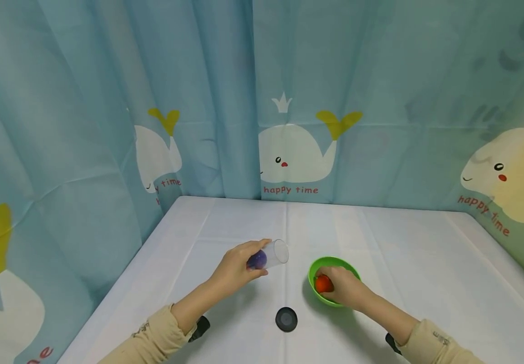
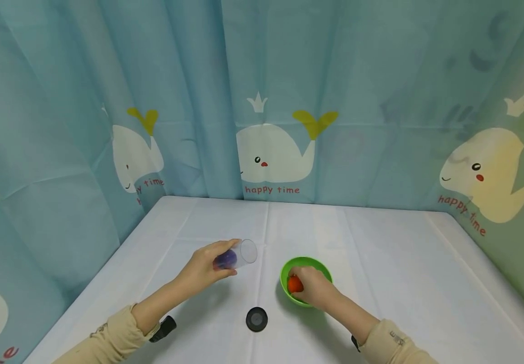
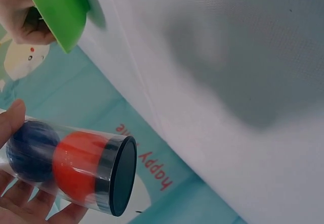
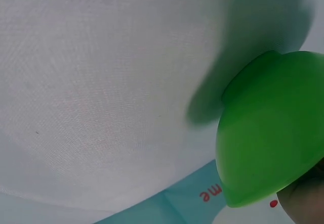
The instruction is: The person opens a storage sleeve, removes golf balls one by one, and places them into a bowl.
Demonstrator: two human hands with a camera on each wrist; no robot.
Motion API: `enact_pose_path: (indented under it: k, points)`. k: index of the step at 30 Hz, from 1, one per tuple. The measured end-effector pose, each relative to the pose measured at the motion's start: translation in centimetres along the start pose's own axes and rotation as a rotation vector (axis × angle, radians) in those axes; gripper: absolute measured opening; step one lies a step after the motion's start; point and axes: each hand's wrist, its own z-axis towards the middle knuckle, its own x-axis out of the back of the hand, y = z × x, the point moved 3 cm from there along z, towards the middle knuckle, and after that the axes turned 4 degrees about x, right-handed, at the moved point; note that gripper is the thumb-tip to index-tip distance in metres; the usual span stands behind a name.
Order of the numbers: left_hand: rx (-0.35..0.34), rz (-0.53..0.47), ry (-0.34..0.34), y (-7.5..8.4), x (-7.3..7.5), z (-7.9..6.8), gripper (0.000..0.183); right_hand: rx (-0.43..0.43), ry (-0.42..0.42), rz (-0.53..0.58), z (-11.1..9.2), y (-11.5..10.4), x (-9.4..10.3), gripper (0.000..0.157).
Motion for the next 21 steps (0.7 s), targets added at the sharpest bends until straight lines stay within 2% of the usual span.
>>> enact_pose_path:
  k: [7, 21]
  points:
    - [-0.001, -0.010, -0.004, 0.1, -0.1, 0.0, 0.062, 0.018, 0.016, 0.004, 0.0, -0.2, 0.4, 0.028]
    - [-0.012, -0.017, -0.035, 0.2, -0.6, -0.1, 0.060, -0.021, 0.042, 0.068, 0.2, -0.4, 1.5, 0.026]
